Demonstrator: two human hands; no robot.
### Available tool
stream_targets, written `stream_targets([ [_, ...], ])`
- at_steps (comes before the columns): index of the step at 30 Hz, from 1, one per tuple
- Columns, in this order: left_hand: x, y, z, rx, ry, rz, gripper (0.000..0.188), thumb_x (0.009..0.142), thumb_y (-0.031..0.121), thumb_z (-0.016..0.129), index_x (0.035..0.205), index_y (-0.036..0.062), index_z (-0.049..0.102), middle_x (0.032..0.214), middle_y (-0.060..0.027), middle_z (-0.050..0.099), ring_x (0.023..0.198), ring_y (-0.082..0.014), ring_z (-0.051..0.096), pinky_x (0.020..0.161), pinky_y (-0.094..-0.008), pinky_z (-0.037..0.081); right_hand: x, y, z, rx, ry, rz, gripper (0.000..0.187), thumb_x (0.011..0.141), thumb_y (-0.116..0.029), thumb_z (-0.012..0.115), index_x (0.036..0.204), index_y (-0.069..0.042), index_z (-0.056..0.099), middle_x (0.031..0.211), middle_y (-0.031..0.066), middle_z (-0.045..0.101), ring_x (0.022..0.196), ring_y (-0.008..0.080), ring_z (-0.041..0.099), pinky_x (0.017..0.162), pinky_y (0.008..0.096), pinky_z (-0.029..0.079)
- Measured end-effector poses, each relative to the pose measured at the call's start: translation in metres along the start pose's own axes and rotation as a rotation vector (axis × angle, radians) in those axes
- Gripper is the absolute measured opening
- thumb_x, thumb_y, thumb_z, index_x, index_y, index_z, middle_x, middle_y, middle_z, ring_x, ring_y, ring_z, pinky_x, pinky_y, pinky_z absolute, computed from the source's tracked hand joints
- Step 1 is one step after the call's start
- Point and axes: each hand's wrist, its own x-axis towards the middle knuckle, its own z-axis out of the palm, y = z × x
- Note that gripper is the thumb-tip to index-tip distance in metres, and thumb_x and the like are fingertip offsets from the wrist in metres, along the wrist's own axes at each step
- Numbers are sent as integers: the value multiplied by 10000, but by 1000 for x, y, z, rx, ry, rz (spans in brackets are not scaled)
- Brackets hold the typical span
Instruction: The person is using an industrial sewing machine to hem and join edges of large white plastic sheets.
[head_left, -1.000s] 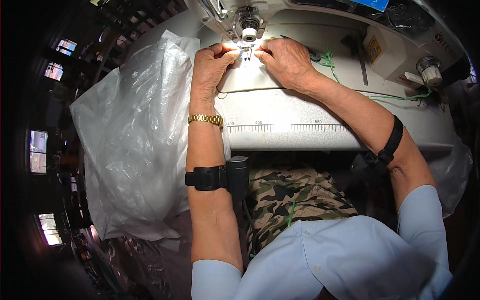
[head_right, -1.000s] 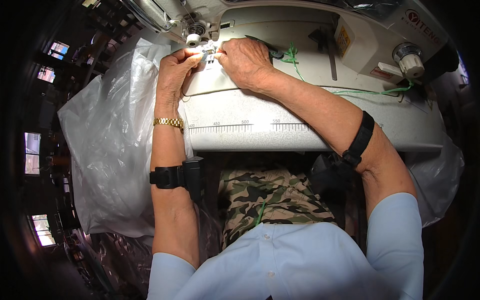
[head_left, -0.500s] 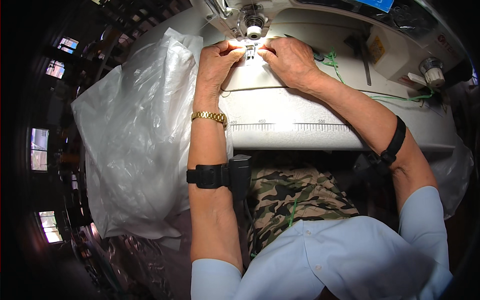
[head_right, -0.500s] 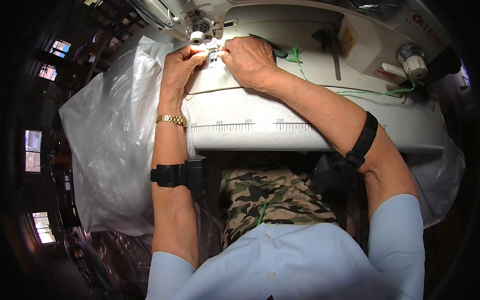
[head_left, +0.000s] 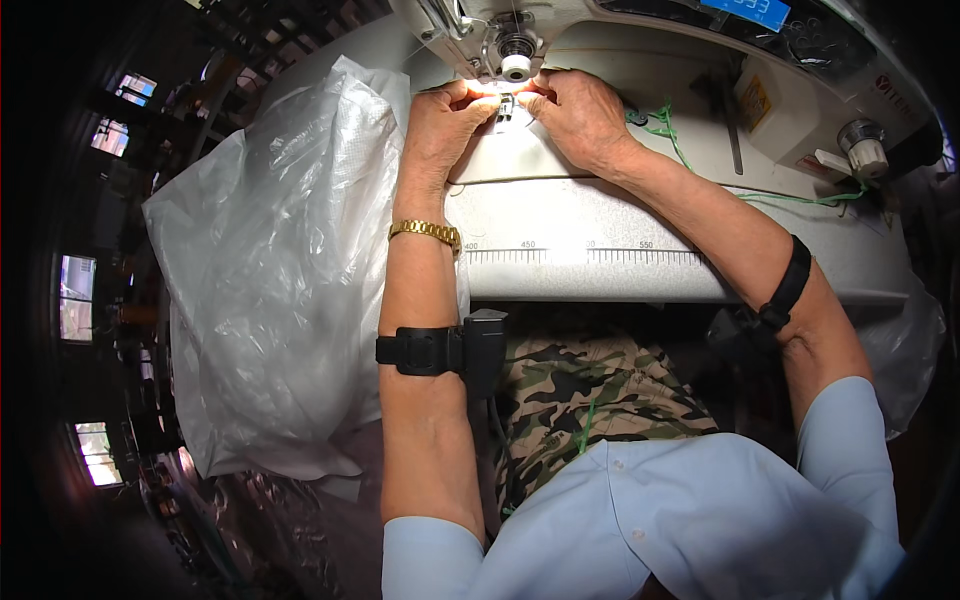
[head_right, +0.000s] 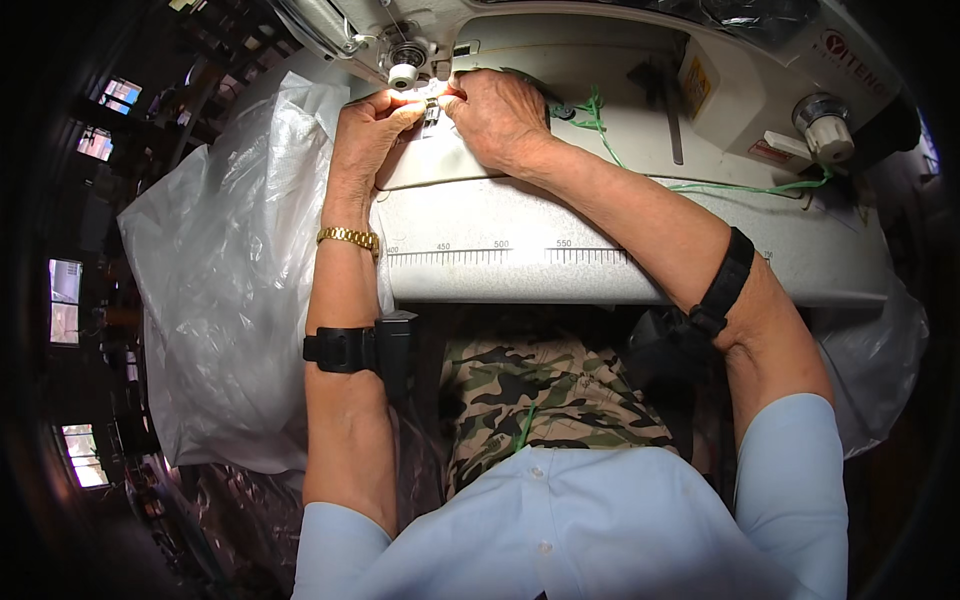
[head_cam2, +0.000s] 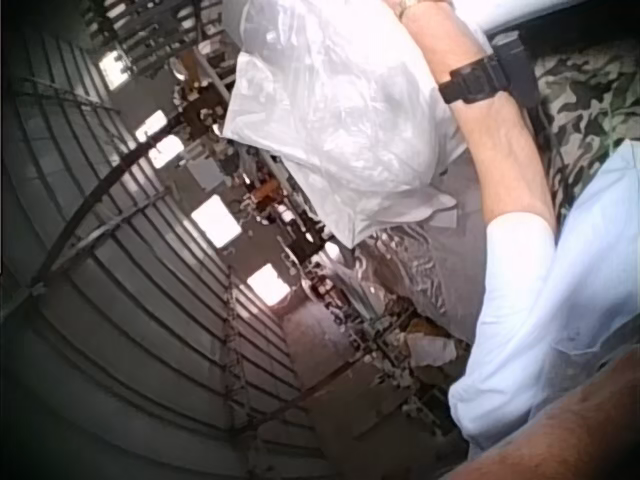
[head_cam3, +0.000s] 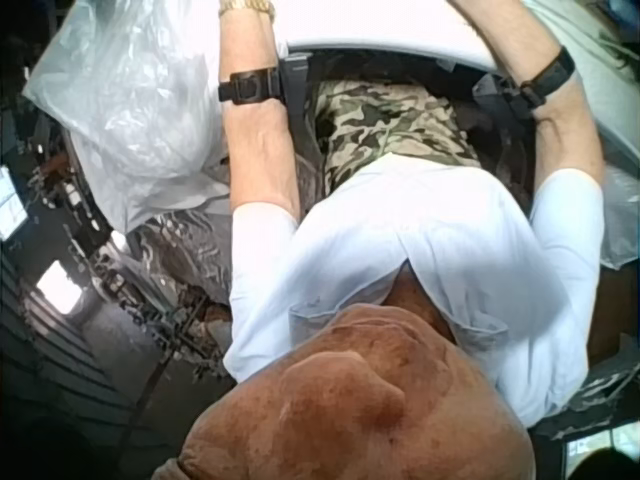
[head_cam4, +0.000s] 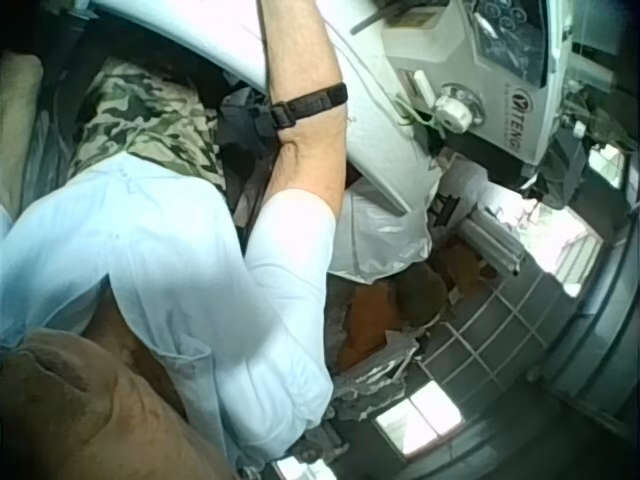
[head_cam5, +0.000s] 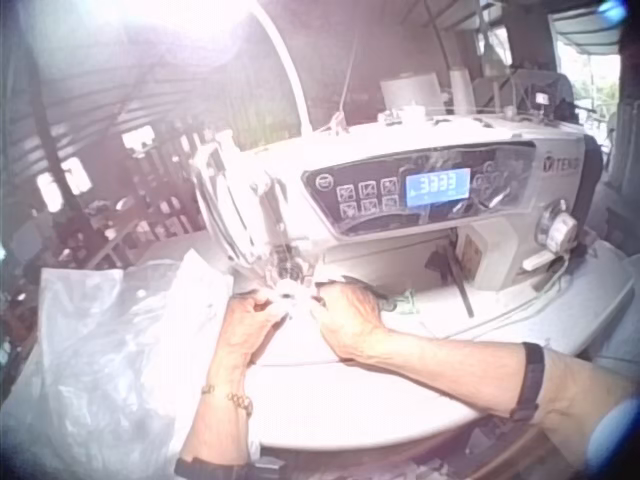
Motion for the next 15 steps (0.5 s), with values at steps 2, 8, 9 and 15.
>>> stream_targets([
  [2,4,-6,-3,0,-8,18,87,777,34,676,835,-30,664,747,-51,644,655,-84,568,612,-218,468,2,-1,3,-7,-10,12,285,868,-300,601,994,-58,684,818,116,679,763,261,641,725,397,485],
  [8,4,-7,-2,-1,-16,22,93,779,20,670,857,-30,669,764,-40,648,662,-85,569,615,-215,468,6,-7,6,-124,-15,76,332,815,-367,649,934,-59,679,813,110,674,771,256,641,726,393,487],
  [9,4,-7,-2,-42,-28,16,95,781,18,668,864,-31,670,767,-40,649,663,-84,568,616,-215,467,6,-10,4,-149,-20,100,350,803,-386,655,919,-56,676,811,110,673,770,259,640,725,391,487],
  [15,3,0,-2,-28,-48,10,89,791,17,666,864,-34,668,774,-39,650,661,-77,562,606,-213,467,9,-8,8,-115,5,103,405,801,-440,648,875,-42,672,774,127,667,732,296,637,704,405,493],
])
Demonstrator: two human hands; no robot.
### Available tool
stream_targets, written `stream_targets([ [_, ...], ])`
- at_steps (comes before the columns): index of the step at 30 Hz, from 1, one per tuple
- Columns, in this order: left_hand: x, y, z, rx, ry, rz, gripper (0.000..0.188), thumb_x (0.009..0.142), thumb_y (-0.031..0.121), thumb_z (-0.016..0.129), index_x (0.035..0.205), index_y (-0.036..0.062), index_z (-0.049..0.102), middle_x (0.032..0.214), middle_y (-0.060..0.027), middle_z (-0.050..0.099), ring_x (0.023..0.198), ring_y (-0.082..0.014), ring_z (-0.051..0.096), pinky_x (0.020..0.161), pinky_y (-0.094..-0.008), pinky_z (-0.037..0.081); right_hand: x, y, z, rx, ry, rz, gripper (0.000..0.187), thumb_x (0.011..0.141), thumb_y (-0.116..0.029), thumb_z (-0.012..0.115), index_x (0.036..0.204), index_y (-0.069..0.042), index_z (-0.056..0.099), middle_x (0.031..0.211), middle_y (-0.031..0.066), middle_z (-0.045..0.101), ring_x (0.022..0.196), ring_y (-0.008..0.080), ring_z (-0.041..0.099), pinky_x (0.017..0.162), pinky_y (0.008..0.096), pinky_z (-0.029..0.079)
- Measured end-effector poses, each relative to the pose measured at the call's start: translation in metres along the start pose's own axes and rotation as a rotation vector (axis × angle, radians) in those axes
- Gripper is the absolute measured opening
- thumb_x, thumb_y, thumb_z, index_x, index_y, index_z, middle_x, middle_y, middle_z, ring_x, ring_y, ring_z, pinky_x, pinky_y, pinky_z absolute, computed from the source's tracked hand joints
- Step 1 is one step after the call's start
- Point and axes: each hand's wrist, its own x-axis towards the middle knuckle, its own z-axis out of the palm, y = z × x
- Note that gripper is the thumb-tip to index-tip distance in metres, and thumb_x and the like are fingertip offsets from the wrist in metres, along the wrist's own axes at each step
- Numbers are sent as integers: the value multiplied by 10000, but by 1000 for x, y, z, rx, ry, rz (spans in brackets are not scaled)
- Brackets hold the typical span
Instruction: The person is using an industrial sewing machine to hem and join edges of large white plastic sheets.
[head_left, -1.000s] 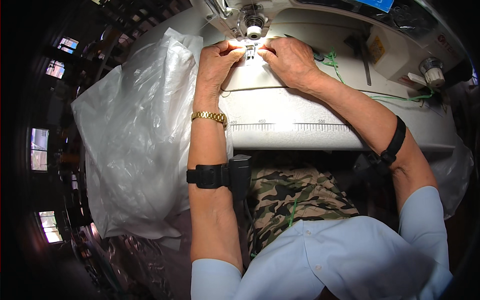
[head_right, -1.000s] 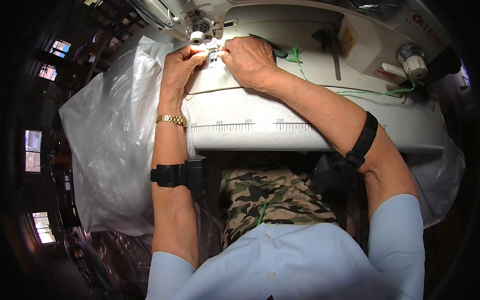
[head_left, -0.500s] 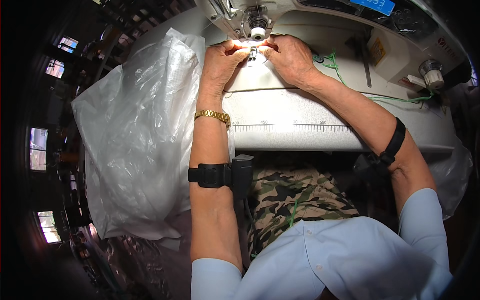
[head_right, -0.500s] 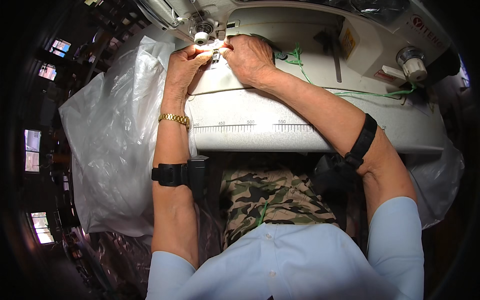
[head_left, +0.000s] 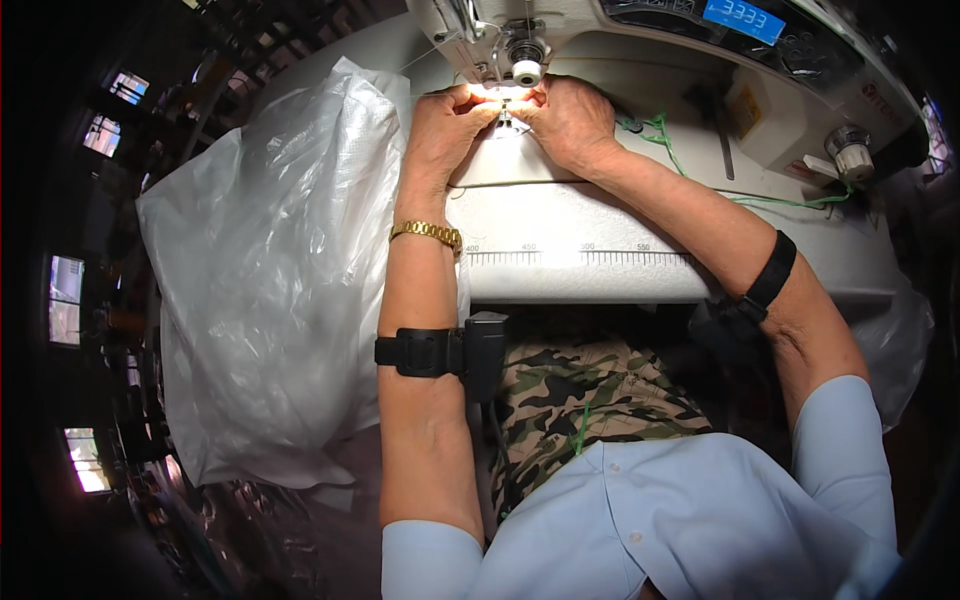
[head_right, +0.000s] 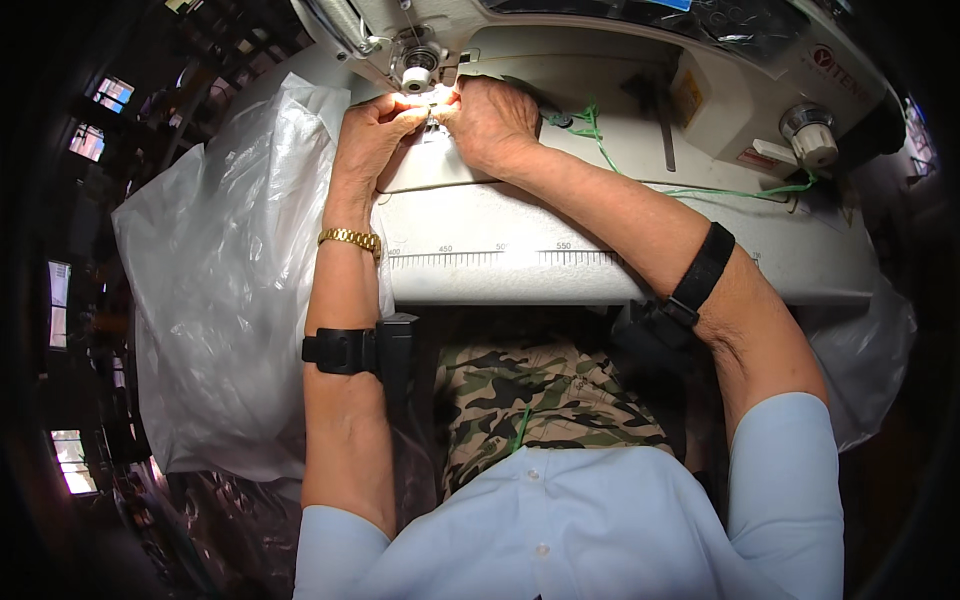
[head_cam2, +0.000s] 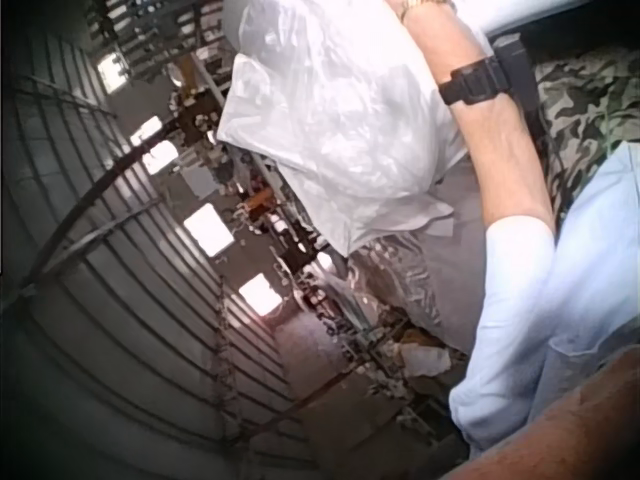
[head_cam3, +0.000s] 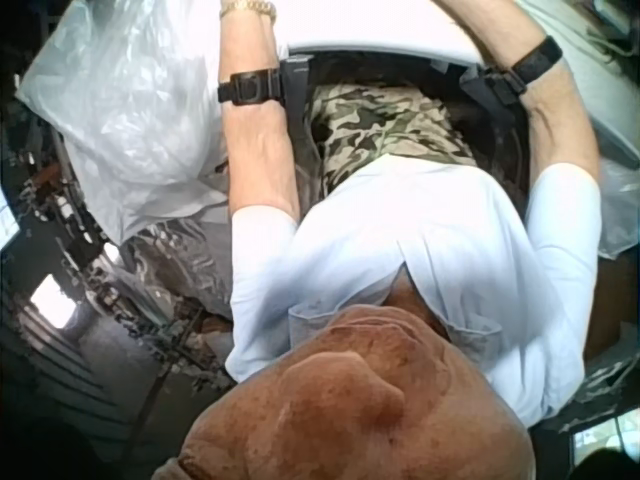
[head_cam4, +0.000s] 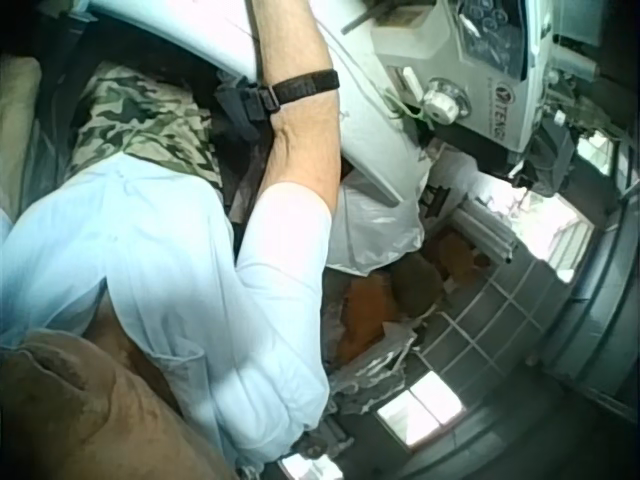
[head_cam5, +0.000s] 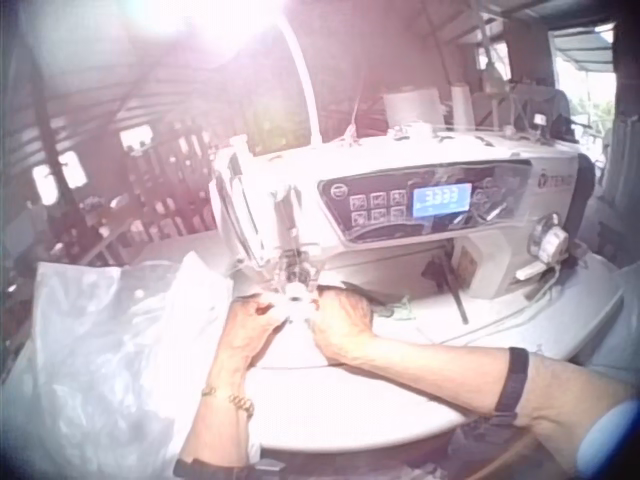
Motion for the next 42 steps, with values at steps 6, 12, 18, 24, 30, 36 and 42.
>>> stream_targets([
  [6,-2,1,2,-25,14,20,74,787,17,666,830,-43,661,746,-33,646,635,-69,546,584,-215,457,3,-1,4,-137,14,28,467,801,-469,631,834,-5,667,742,190,649,713,336,636,678,438,493],
  [12,0,0,-2,93,30,38,96,787,49,641,792,-47,643,704,-51,629,601,-88,531,562,-235,436,2,-5,-1,-83,-71,34,388,786,-383,659,882,-7,667,814,193,666,790,342,653,716,433,509],
  [18,-7,11,-2,118,51,33,106,797,68,607,783,-38,609,717,-70,634,602,-93,531,560,-245,449,-1,-2,-7,52,-135,17,373,775,-376,672,876,-17,663,799,174,667,767,318,647,728,414,498],
  [24,-7,17,-3,-18,92,-67,73,788,23,523,815,-10,583,772,-107,656,592,-102,554,562,-264,498,-14,0,-19,156,-158,-106,277,758,-239,617,871,12,638,794,165,660,764,315,640,749,409,484],
  [30,-4,6,-5,-11,103,-20,165,761,14,458,841,14,603,632,-36,579,452,-43,430,406,-185,310,-40,1,-30,207,-57,-564,121,780,-139,525,788,-19,517,1099,152,584,1047,274,537,950,375,409],
  [36,-3,6,-4,-81,112,-6,148,792,-12,442,868,-15,569,763,-87,621,572,-120,580,488,-241,431,-43,4,-32,281,-248,-721,129,819,-173,529,801,-52,489,825,85,592,864,252,550,908,414,380],
  [42,-1,5,-7,-57,134,65,153,803,-24,428,868,-18,566,799,-84,627,596,-103,584,493,-238,430,-51,0,-33,402,-215,-617,130,834,-148,540,804,-41,473,591,86,503,550,218,517,581,346,442],
])
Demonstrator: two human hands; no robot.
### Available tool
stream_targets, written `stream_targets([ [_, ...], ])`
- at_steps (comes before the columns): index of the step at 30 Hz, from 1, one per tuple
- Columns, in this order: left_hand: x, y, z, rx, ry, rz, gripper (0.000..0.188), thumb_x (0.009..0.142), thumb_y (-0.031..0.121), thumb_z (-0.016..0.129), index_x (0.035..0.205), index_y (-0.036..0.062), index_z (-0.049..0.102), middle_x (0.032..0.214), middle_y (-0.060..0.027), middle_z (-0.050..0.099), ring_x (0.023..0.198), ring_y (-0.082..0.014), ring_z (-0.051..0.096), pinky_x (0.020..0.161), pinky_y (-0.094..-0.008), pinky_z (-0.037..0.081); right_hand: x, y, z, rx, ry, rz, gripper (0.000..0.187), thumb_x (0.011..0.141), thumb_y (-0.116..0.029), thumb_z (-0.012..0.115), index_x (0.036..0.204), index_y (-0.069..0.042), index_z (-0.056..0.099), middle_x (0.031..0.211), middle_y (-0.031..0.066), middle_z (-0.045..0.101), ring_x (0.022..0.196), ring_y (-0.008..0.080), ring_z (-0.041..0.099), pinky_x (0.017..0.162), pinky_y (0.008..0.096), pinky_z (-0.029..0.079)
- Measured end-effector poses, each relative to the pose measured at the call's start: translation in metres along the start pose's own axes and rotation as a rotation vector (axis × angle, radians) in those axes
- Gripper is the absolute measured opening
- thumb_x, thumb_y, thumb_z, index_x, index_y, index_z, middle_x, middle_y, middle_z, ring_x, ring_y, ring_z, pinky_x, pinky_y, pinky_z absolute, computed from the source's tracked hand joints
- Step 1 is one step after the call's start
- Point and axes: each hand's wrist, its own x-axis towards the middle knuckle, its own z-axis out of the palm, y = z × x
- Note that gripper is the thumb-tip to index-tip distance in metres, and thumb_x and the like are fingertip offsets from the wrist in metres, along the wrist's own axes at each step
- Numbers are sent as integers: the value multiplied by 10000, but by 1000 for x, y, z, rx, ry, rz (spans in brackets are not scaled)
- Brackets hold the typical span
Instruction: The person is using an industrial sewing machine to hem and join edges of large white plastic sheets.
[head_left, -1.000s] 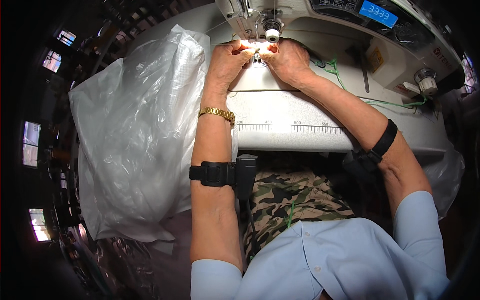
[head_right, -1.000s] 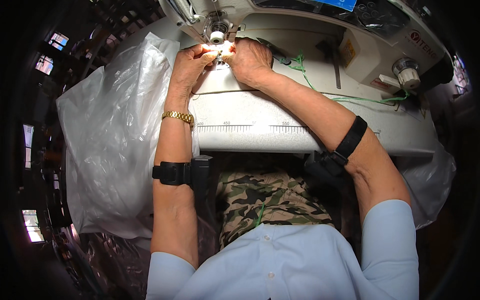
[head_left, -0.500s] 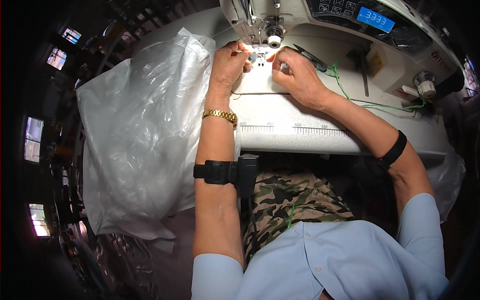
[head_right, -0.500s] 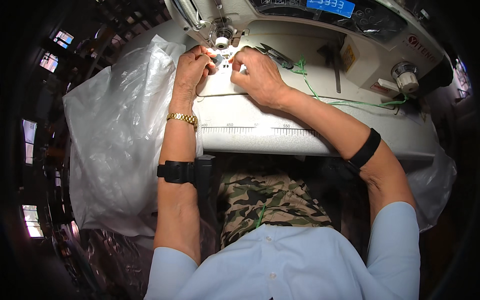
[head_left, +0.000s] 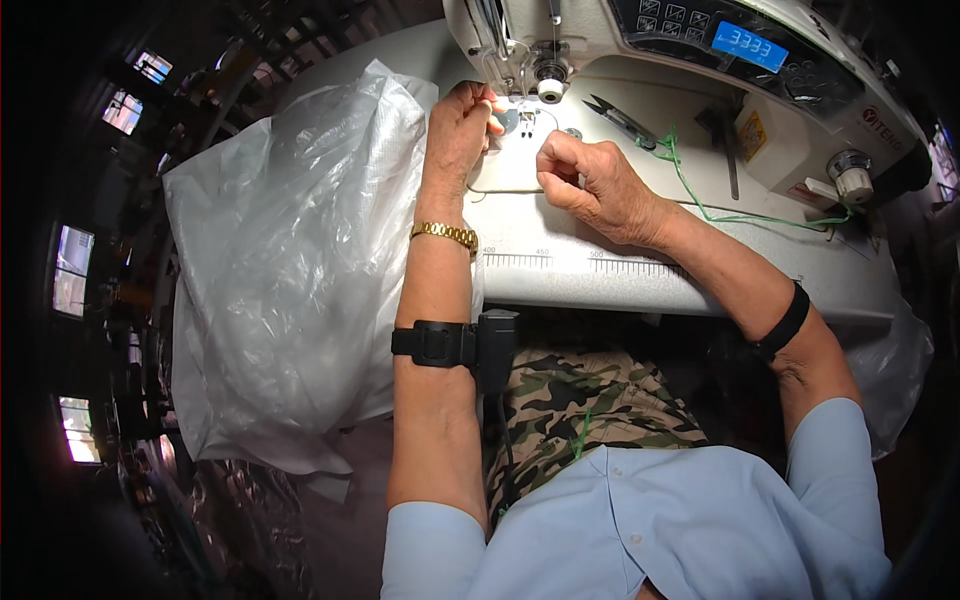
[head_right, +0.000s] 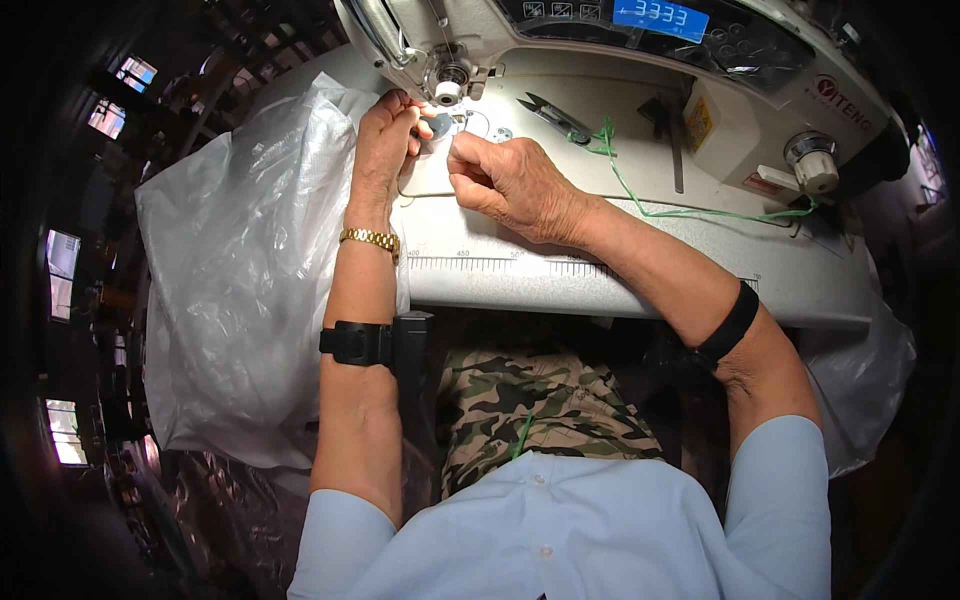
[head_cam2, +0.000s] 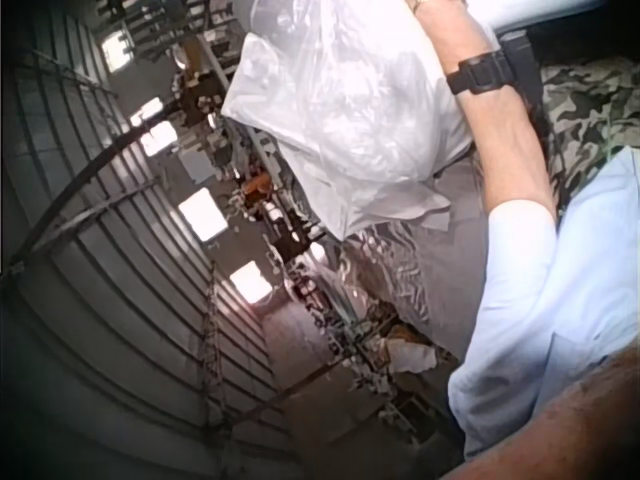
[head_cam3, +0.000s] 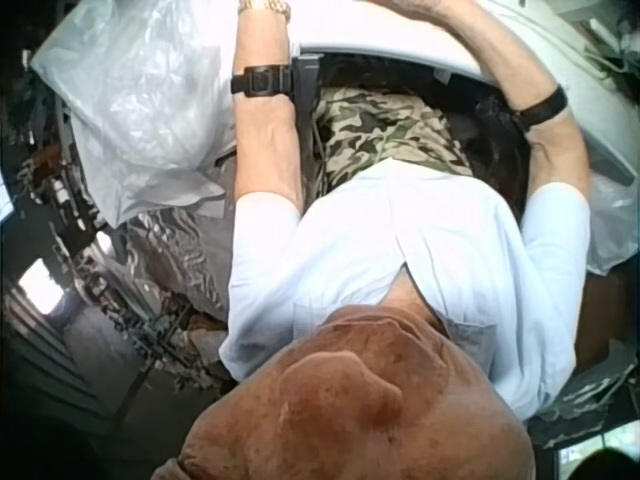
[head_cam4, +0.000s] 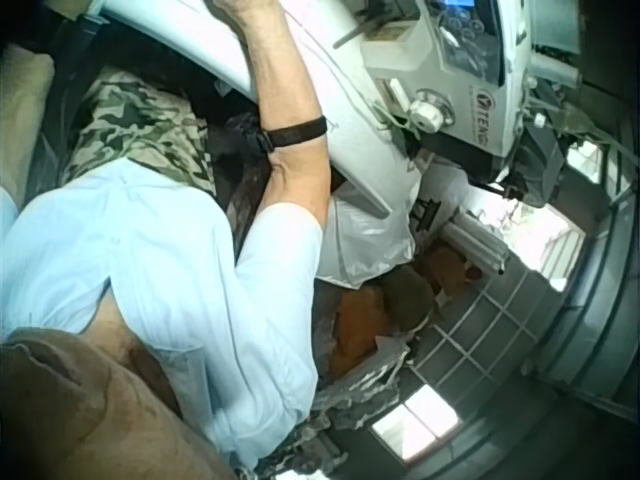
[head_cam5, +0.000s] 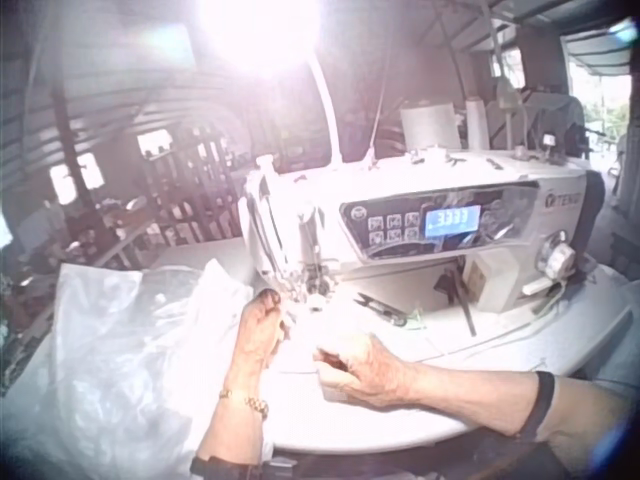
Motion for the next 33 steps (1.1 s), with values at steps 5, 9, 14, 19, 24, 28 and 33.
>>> stream_targets([
  [5,-2,0,3,26,-26,-24,129,815,9,473,888,7,580,814,-68,628,524,-48,466,464,-185,359,-1,0,-2,48,-52,70,131,845,-146,539,810,-40,471,553,74,490,505,205,505,552,337,437],
  [9,-5,4,4,37,-38,-67,91,802,33,526,867,20,588,761,-58,619,524,-44,472,426,-186,331,-1,-4,-5,113,-139,59,122,840,-145,544,819,-41,485,571,79,523,519,209,529,559,340,448],
  [14,-5,5,4,135,-92,-120,108,807,81,652,793,-6,588,689,-36,615,597,-88,556,563,-227,473,-8,-4,1,-6,-159,-227,108,824,-132,566,789,-54,500,568,82,496,518,247,532,515,352,436],
  [19,-2,-4,10,360,-94,-36,293,754,198,788,771,-19,592,715,-50,648,654,-67,570,612,-220,476,-9,-5,14,-46,-128,-465,196,697,-96,642,754,-74,456,591,56,490,560,252,531,561,358,410],
  [24,3,-16,0,471,-69,73,335,705,200,824,785,-24,589,745,-44,647,638,-74,546,612,-233,472,-6,-10,20,-114,-96,-574,193,715,-116,633,759,-76,449,577,37,507,570,233,566,563,355,426],
  [28,-2,-10,11,594,-74,105,322,704,188,820,809,-15,593,733,-30,617,641,-78,519,616,-229,461,-10,-5,18,-275,-52,-623,164,729,-139,618,758,-75,470,573,30,543,570,233,604,578,358,457],
  [33,-2,-14,6,777,-29,199,337,704,195,821,825,-21,592,721,-25,586,644,-91,496,605,-231,450,-10,-11,13,-354,-32,-669,149,744,-162,606,739,-87,478,630,24,533,628,202,581,614,338,451],
])
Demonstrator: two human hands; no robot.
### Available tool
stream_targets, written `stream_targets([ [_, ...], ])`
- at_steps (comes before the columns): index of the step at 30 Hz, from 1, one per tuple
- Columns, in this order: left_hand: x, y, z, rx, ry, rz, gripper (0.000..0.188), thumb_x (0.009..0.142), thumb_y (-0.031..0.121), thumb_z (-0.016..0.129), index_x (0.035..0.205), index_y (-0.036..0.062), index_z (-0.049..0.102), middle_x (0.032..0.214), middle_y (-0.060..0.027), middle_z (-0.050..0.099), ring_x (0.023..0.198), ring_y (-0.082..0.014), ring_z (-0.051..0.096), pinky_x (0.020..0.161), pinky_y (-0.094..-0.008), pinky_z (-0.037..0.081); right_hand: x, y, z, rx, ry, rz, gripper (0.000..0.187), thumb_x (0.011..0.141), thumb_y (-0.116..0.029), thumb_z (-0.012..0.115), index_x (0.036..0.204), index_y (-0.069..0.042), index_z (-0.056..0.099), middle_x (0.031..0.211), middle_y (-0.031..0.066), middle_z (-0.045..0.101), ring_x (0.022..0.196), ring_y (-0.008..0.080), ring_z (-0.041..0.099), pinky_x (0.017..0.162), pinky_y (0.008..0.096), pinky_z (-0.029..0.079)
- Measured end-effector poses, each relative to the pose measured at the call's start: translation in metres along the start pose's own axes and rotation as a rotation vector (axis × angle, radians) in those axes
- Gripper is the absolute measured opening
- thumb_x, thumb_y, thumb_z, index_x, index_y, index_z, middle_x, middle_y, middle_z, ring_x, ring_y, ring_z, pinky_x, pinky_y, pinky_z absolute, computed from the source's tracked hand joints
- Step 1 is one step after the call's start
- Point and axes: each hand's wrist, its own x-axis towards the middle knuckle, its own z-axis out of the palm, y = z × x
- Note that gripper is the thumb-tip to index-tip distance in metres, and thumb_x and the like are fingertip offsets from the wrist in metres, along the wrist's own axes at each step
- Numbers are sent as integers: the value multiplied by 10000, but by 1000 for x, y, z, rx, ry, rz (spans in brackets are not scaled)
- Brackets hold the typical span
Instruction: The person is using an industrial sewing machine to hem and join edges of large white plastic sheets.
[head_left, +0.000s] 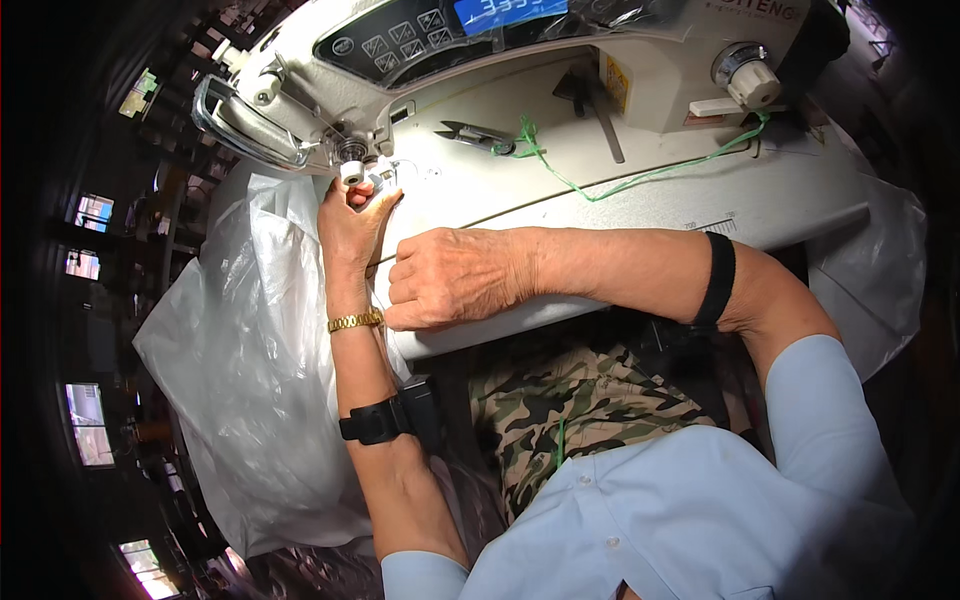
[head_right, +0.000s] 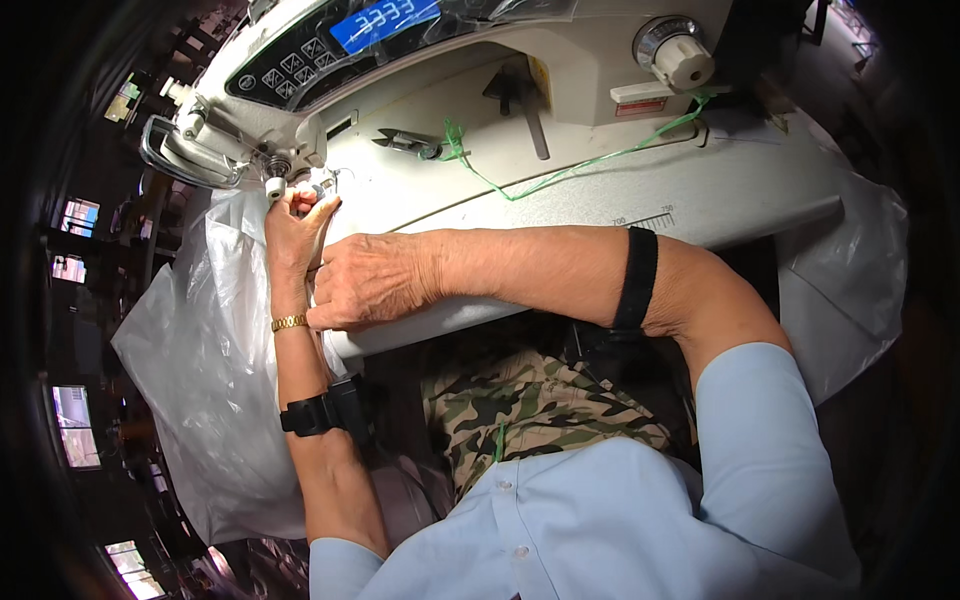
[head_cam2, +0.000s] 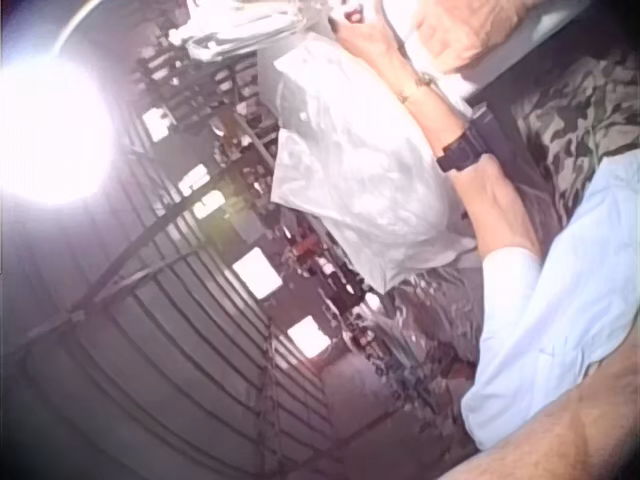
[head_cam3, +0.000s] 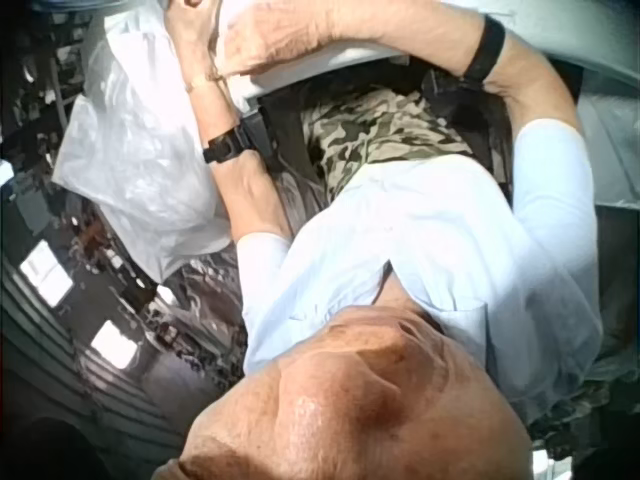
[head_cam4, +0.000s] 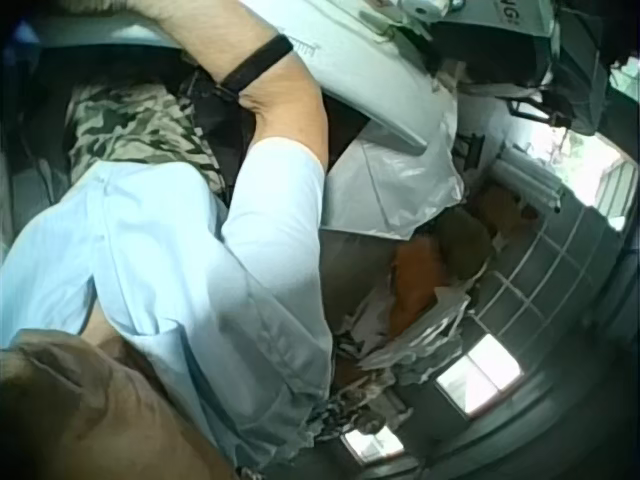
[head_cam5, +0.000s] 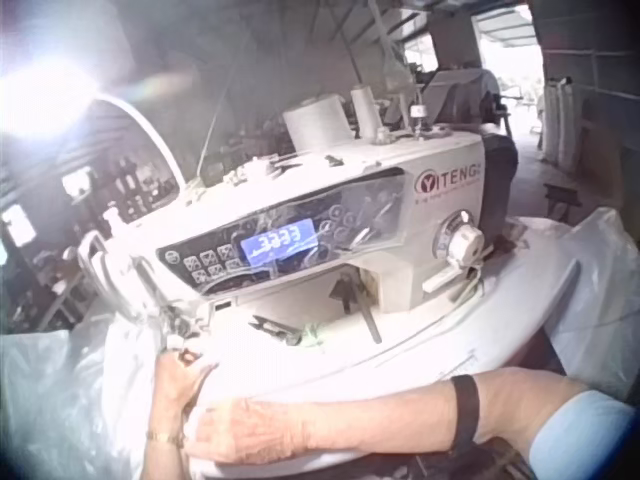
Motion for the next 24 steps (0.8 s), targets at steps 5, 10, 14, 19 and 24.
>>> stream_targets([
  [5,2,-6,4,-112,-1,-25,439,624,267,854,814,-1,562,756,-88,625,665,-166,559,650,-299,485,-5,-1,-27,-99,108,54,146,781,-195,607,761,-90,507,714,26,535,702,183,557,655,316,441],
  [10,-4,-1,1,-33,43,37,410,638,246,844,786,7,546,777,-89,618,677,-171,563,669,-291,483,-41,-1,-79,-487,-159,540,145,816,-169,623,803,-47,545,786,76,561,786,217,587,710,342,476],
  [14,0,5,3,-46,23,37,413,629,246,850,784,11,548,768,-88,612,674,-183,566,667,-294,484,-69,18,-106,-786,-277,622,39,773,-52,604,763,-16,593,731,134,620,680,206,654,553,317,546],
  [19,-1,-4,3,-84,32,28,411,622,249,850,782,15,552,757,-88,606,673,-181,560,659,-296,477,-78,12,-119,-774,-474,921,111,810,-75,589,813,36,582,772,215,619,712,315,670,594,370,545],
  [24,0,1,3,-102,51,30,415,609,253,855,770,17,554,753,-89,605,665,-182,554,638,-295,468,-82,21,-118,-803,-507,876,110,785,-49,572,851,38,581,815,218,620,709,317,672,580,373,542],
])
